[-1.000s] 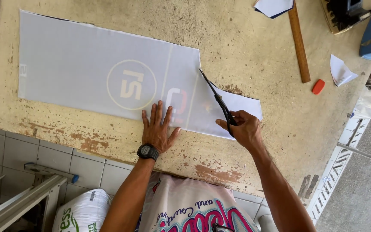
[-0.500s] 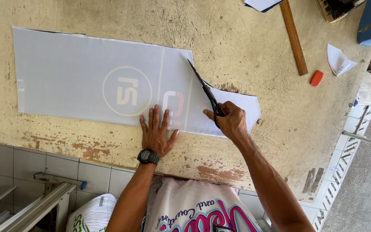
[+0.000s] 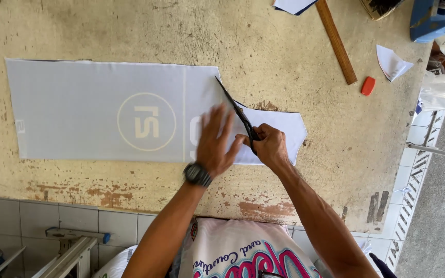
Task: The person is cutting out garment pieces from fabric using a pattern, scissors, and a ruler on a workbench.
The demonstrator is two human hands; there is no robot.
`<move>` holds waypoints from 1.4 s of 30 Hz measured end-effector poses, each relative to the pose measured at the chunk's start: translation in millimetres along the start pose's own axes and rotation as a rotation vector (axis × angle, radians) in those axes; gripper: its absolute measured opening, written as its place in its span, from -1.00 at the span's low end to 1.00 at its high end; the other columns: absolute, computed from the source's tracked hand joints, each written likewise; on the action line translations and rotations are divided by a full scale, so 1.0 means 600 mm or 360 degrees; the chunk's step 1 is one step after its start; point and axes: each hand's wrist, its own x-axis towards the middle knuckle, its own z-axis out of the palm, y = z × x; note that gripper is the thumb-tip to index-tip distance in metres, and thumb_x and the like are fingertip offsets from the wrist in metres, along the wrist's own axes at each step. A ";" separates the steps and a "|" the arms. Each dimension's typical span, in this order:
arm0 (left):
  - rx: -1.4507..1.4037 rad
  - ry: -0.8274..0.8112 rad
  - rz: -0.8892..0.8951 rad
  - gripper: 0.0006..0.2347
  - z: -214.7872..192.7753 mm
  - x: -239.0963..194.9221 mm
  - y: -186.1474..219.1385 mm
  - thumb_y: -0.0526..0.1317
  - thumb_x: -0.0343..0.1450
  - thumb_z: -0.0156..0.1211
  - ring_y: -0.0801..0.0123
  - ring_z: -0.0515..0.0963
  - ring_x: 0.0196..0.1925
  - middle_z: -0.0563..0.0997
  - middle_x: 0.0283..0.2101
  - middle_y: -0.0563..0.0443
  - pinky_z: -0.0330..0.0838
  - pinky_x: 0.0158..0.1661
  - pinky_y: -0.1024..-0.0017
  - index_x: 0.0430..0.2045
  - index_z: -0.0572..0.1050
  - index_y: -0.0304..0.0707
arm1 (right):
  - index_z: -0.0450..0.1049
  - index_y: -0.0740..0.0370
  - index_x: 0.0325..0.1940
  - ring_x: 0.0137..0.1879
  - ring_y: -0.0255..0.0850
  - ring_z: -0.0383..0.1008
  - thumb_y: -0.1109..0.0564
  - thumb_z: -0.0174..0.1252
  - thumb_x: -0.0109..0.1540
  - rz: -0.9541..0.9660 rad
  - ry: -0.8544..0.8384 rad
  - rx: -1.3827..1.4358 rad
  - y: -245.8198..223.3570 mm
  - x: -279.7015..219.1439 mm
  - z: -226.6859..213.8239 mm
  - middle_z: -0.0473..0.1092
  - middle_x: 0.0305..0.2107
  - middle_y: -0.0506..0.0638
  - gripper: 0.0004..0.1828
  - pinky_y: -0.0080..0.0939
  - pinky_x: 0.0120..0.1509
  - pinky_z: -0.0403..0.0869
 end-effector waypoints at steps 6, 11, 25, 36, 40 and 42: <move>0.0484 -0.0494 0.0301 -0.27 0.099 0.224 -0.019 0.37 0.67 -0.13 -0.13 -0.05 0.76 -0.08 0.73 -0.29 -0.14 0.60 -0.33 0.70 -0.04 0.04 | 0.72 0.10 -0.19 -0.36 -0.11 0.67 -0.06 0.55 0.19 0.0029 0.0013 -0.0049 -0.027 -0.021 -0.003 0.57 -0.60 -0.06 -0.74 -0.07 -0.23 0.48; 0.0323 -0.0683 0.0460 -0.30 0.065 0.238 0.039 0.38 0.69 -0.21 0.01 -0.05 0.79 -0.11 0.75 -0.16 -0.20 0.64 -0.26 0.72 -0.09 0.16 | 0.73 0.11 -0.28 -0.37 -0.03 0.66 0.02 0.49 0.15 0.0150 0.0014 -0.0096 -0.025 -0.022 0.009 0.51 -0.68 0.01 -0.84 0.03 -0.21 0.49; 0.0574 -0.0793 0.0232 -0.21 0.073 0.265 -0.064 0.46 0.75 -0.20 -0.02 -0.12 0.83 -0.23 0.76 -0.18 -0.30 0.70 -0.12 0.72 -0.23 -0.03 | 0.42 0.15 -0.47 -0.45 -0.37 0.00 -0.25 0.70 0.03 0.0130 0.0016 0.0062 -0.097 -0.021 0.010 0.20 -0.67 -0.20 -0.39 -0.23 -0.42 0.06; 0.0470 -0.0790 0.0252 -0.20 0.067 0.271 -0.073 0.48 0.67 -0.21 -0.01 -0.12 0.80 -0.18 0.76 -0.23 -0.33 0.64 -0.15 0.73 -0.20 0.10 | 0.67 0.34 -0.16 -0.49 -0.16 0.56 -0.24 0.74 0.05 0.0126 0.0052 0.0099 -0.060 0.004 0.049 0.52 -0.65 0.01 -0.35 -0.21 -0.26 0.41; 0.0327 -0.0725 0.0160 -0.16 0.091 0.261 -0.087 0.53 0.60 -0.26 -0.02 0.00 0.79 -0.12 0.75 -0.25 -0.31 0.66 -0.14 0.72 -0.15 0.08 | 0.65 0.30 -0.21 -0.51 -0.13 0.56 -0.22 0.73 0.06 0.0131 0.0080 0.0072 -0.045 -0.005 0.058 0.50 -0.68 -0.01 -0.40 -0.15 -0.27 0.41; 0.0465 -0.0827 0.0206 -0.15 0.069 0.278 -0.086 0.53 0.65 -0.23 -0.08 -0.16 0.80 -0.22 0.76 -0.25 -0.34 0.65 -0.16 0.74 -0.24 0.07 | 0.65 0.33 -0.20 -0.50 -0.17 0.54 -0.23 0.75 0.03 0.0143 0.0042 0.0135 -0.047 0.007 0.056 0.50 -0.66 -0.01 -0.35 -0.19 -0.26 0.39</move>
